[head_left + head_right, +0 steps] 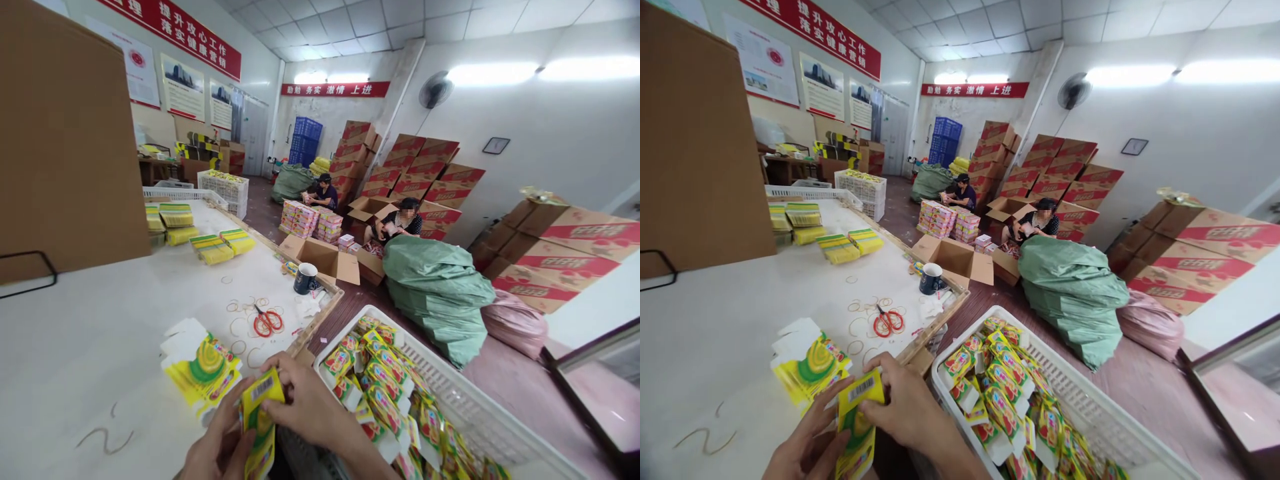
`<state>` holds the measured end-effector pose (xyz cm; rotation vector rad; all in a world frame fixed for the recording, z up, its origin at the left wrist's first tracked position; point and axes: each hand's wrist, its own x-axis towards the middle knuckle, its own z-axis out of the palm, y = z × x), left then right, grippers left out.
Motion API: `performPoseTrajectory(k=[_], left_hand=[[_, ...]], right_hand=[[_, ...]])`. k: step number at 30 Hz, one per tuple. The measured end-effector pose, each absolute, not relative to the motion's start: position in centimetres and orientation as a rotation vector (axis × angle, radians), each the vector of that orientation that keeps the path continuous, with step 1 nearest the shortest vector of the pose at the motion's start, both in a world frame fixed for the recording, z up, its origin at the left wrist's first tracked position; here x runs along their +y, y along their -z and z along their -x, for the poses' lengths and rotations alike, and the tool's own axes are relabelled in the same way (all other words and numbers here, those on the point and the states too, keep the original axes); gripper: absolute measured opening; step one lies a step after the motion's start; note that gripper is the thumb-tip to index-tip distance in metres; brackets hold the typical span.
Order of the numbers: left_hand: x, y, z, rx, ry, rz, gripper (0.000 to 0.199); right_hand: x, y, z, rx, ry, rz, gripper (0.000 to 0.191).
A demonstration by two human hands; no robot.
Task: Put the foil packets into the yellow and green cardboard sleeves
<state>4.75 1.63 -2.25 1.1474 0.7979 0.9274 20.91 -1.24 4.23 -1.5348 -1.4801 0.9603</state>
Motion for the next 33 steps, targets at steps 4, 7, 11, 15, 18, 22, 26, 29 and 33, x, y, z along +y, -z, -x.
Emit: performPoseTrajectory(k=[4,7,11,15,18,22,26,29,33], left_hand=[[1.4,1.3,-4.5,0.754,-0.828,-1.144,0.057],[1.6,0.4,-3.9,0.689,-0.781,-1.076,0.058],[1.7,-0.3,-3.6,0.606,-0.797,-1.021,0.053],[1.0,-0.4,-4.5,0.509,-0.787,-0.967,0.053],[0.7,-0.1,-5.2,0.485,-0.8,-1.029,0.048],[2.2,1.2,-4.4,0.828,-0.972,-1.439,0.043],[4.2,3.4,-3.0,1.283,-0.996,-1.826,0.051],[4.3,4.4,-2.9,1.292,-0.861,-1.964,0.055],[3.7,4.6,-3.0,1.222,-0.815,-2.022,0.059]], right_hand=[[-0.9,-4.3,-20.5,-1.59,-0.793,1.644,0.033],[-0.9,-3.6,-20.7,-1.564,-0.848,1.594,0.036],[-0.7,-2.6,-20.9,-1.51,-0.791,1.515,0.022],[-0.9,-2.2,-20.5,-1.356,-0.879,1.374,0.024],[-2.2,-2.5,-22.2,-1.318,-0.91,1.45,0.024],[-4.8,-4.2,-29.1,-1.478,-0.296,1.933,0.019],[-4.3,-4.1,-32.4,-1.483,0.035,2.05,0.023],[-0.6,-1.3,-28.1,-1.405,-0.402,1.849,0.029],[5.0,2.8,-20.9,-1.313,-0.644,1.695,0.027]])
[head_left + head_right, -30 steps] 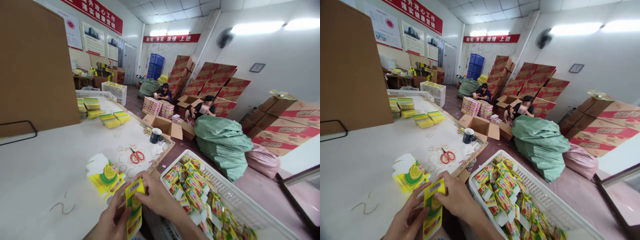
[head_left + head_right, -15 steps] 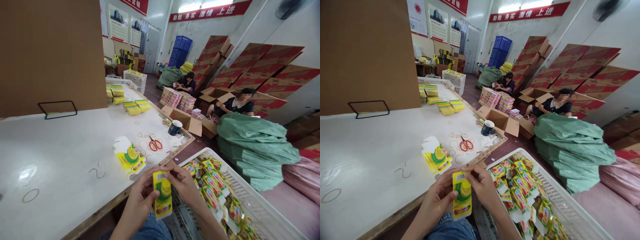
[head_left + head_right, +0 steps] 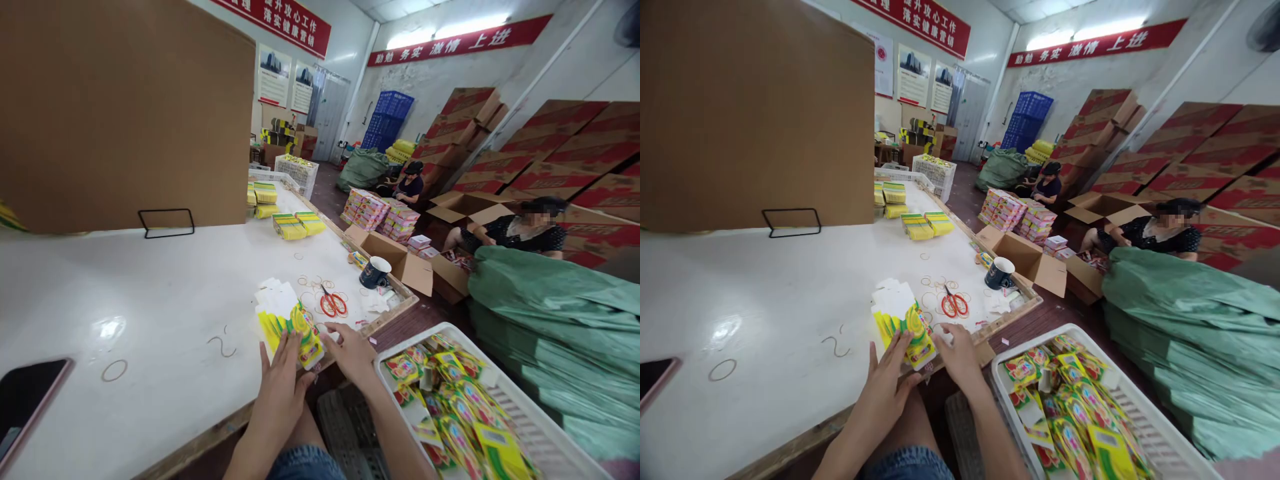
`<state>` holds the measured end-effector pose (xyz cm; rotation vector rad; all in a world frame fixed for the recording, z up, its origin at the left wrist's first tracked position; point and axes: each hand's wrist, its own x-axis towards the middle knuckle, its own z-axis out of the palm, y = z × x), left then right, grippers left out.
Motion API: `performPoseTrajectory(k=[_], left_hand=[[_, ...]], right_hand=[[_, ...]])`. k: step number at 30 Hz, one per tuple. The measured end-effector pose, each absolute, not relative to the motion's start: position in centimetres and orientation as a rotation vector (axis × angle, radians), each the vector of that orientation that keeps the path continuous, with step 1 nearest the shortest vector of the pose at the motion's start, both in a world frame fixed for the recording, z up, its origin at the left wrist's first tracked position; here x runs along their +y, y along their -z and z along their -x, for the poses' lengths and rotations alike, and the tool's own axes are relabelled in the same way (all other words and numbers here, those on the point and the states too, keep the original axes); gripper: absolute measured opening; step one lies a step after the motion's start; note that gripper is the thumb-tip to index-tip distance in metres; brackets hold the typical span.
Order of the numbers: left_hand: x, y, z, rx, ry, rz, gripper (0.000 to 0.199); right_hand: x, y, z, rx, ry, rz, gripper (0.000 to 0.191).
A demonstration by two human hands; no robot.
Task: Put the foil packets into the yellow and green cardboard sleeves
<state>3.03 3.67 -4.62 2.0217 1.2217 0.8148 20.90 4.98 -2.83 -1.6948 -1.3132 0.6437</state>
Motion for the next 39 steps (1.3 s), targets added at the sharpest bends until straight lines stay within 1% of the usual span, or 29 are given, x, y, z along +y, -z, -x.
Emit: performPoseTrajectory(k=[2,4,7,10,13,17,19,21,26,30,34,37,39], left_hand=[[3.6,4.7,-2.8,1.209,-0.839,-1.996,0.06],[3.6,4.7,-2.5,1.186,-0.89,-1.943,0.059],[3.8,4.2,-2.2,1.189,-1.05,-1.758,0.052],[3.9,2.8,-2.3,1.167,-1.185,-1.389,0.05],[3.7,1.5,-2.4,0.883,-1.146,-1.025,0.05],[2.9,1.2,-2.4,0.621,-1.039,-0.751,0.051],[2.6,1.4,-2.2,0.531,-1.045,-0.721,0.057],[2.4,1.6,-2.0,0.477,-1.061,-0.76,0.058],[2.6,1.3,-1.9,0.527,-1.088,-0.808,0.044],[2.8,1.2,-2.2,0.566,-1.103,-0.743,0.038],[3.1,1.9,-2.6,0.683,-1.112,-0.696,0.041],[3.3,2.1,-2.8,0.773,-1.114,-0.719,0.045],[3.2,2.0,-3.0,0.809,-1.157,-0.755,0.052]], right_hand=[[6.4,3.8,-19.4,-1.289,-0.682,1.65,0.022],[6.8,4.1,-19.3,-1.241,-0.733,1.601,0.022],[5.8,3.5,-20.0,-1.152,-0.843,1.515,0.031],[4.2,2.6,-19.7,-1.054,-0.964,1.408,0.04],[2.7,1.7,-18.0,-0.878,-1.154,1.261,0.041],[1.5,1.1,-16.0,-0.792,-1.329,1.134,0.031],[1.3,0.9,-15.8,-0.768,-1.345,1.106,0.029],[1.4,0.8,-15.9,-0.7,-1.35,1.098,0.029],[1.2,0.6,-16.1,-0.653,-1.396,1.105,0.029],[0.5,0.5,-15.9,-0.798,-1.314,1.15,0.028],[0.1,0.7,-15.9,-0.999,-1.229,1.228,0.027],[-0.1,1.2,-15.8,-1.04,-1.14,1.288,0.028],[-0.1,1.5,-15.8,-1.029,-1.061,1.342,0.029]])
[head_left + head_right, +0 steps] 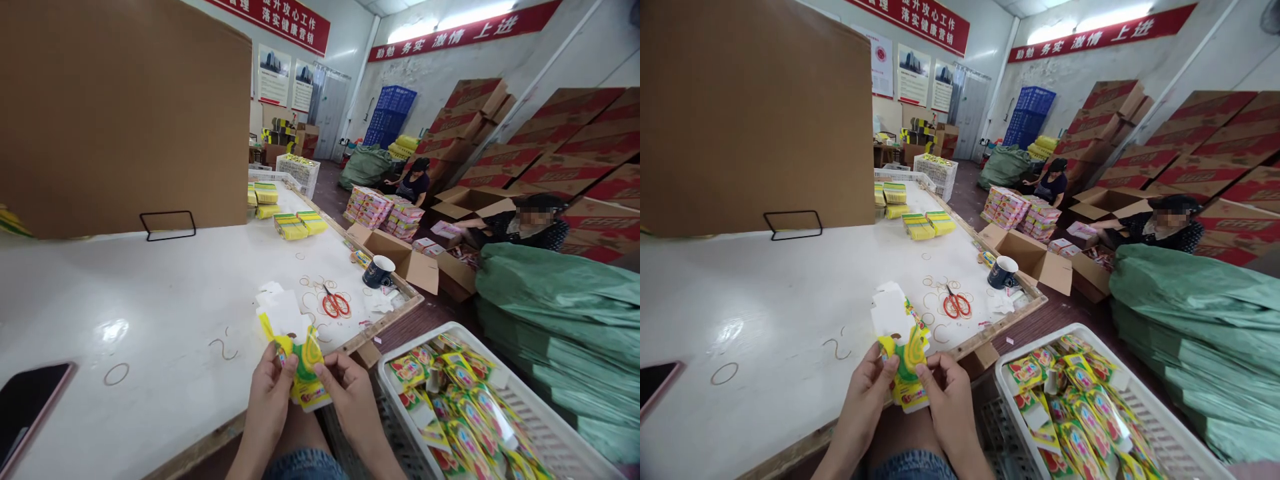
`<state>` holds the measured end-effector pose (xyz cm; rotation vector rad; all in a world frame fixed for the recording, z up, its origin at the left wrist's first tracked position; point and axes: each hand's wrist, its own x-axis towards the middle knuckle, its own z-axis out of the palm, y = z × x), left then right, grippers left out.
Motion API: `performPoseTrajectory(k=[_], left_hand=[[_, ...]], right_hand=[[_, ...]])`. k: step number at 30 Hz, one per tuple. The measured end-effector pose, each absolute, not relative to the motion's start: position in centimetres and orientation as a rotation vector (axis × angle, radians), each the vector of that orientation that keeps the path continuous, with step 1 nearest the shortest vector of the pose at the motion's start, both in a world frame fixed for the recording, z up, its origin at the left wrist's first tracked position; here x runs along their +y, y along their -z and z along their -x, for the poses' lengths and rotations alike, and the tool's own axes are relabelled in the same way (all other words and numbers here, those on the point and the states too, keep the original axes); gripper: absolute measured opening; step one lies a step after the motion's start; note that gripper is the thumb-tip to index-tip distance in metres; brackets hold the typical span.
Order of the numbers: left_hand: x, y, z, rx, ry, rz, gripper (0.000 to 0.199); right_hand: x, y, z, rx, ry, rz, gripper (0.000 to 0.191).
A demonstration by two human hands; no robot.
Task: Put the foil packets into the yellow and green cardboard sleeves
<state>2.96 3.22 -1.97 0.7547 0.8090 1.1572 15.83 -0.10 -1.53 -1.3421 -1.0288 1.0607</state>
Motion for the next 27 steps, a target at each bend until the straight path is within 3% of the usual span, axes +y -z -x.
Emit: performPoseTrajectory(k=[3,6,10,16,19,22,24,27], left_hand=[[2.8,1.3,-3.0,0.841,-1.237,-0.808,0.07],[2.4,0.4,-2.9,0.823,-1.177,-0.88,0.074],[2.2,-0.4,-2.3,0.754,-1.035,-0.982,0.069],[1.7,-0.6,-1.8,0.575,-0.897,-0.938,0.046],[1.2,-0.5,-2.1,0.495,-0.859,-0.908,0.042],[1.1,-0.2,-2.4,0.488,-0.88,-0.879,0.064],[1.2,0.0,-2.5,0.511,-0.885,-0.872,0.081],[1.5,0.2,-2.4,0.546,-0.85,-0.904,0.078]], right_hand=[[-0.1,1.6,-16.1,-1.054,-0.972,1.399,0.027],[0.1,0.8,-16.7,-1.139,-0.987,1.346,0.024],[0.3,-1.0,-17.7,-1.195,-1.113,1.166,0.049],[0.6,-2.7,-19.5,-1.37,-1.194,1.144,0.021],[0.7,-2.8,-20.0,-1.426,-1.119,1.21,0.016],[0.8,-2.5,-19.9,-1.381,-1.022,1.226,0.014],[0.8,-2.3,-19.8,-1.329,-1.015,1.207,0.023],[0.9,-2.5,-20.1,-1.414,-0.918,1.229,0.026]])
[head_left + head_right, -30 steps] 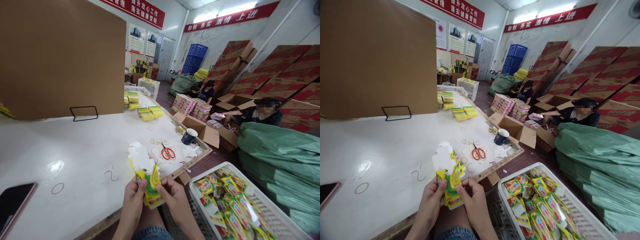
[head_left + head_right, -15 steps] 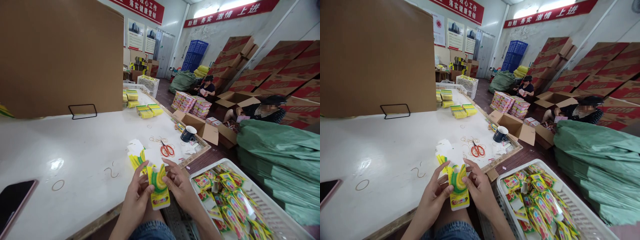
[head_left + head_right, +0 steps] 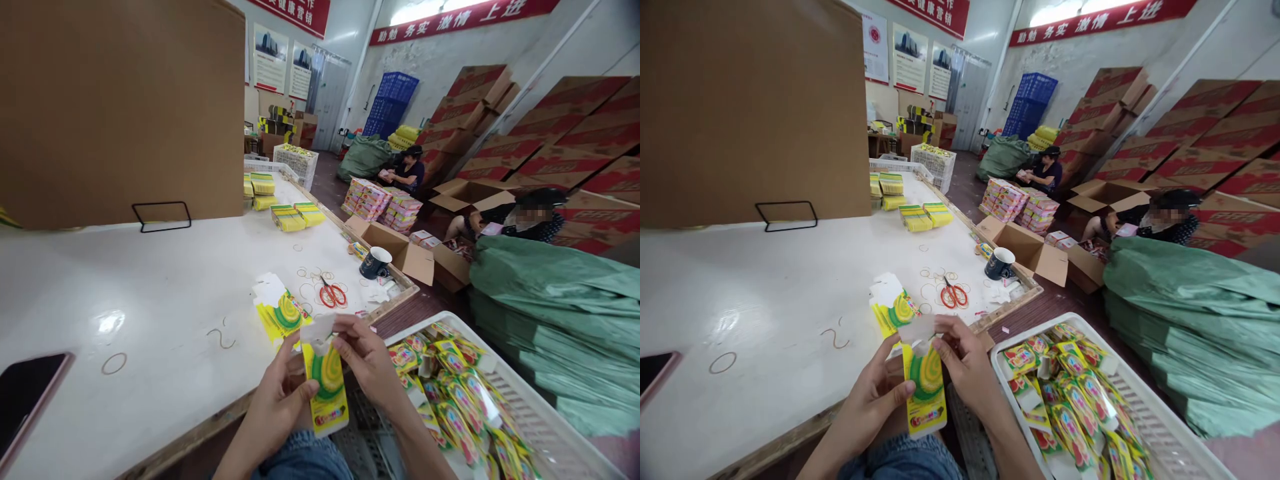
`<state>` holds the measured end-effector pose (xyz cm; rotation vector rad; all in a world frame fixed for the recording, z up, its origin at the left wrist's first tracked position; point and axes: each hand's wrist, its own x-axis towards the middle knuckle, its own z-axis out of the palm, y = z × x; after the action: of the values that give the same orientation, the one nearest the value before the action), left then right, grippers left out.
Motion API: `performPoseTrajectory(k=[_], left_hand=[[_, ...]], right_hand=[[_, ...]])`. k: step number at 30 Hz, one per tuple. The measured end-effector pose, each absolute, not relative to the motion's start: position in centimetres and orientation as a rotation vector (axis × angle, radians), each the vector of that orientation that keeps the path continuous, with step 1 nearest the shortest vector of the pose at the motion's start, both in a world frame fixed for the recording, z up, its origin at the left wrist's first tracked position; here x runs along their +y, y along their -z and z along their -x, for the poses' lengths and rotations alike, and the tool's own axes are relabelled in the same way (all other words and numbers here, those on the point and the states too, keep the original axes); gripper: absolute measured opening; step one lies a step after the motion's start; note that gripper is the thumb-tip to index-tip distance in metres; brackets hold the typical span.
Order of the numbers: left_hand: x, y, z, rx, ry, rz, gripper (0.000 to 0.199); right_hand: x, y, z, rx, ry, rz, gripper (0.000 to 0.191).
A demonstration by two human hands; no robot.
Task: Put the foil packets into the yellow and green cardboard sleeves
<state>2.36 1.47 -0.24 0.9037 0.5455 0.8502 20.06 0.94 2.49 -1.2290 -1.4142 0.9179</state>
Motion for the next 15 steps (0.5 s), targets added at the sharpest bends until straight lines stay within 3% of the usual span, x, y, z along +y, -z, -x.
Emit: performPoseTrajectory(k=[3,6,9,15], left_hand=[[1.7,0.4,-2.4,0.591,-0.849,-0.969,0.062],[1.7,0.6,-2.6,0.662,-0.872,-1.056,0.052],[1.5,0.7,-2.9,0.708,-0.87,-1.113,0.054],[1.4,0.3,-2.9,0.674,-0.864,-1.057,0.056]], right_hand=[[0.9,-3.1,-20.7,-1.572,-0.801,1.276,0.028],[0.8,-3.5,-20.9,-1.568,-1.056,1.324,0.024],[0.7,-3.5,-20.4,-1.539,-1.193,1.429,0.035],[0.9,-3.4,-19.6,-1.748,-0.809,1.675,0.027]])
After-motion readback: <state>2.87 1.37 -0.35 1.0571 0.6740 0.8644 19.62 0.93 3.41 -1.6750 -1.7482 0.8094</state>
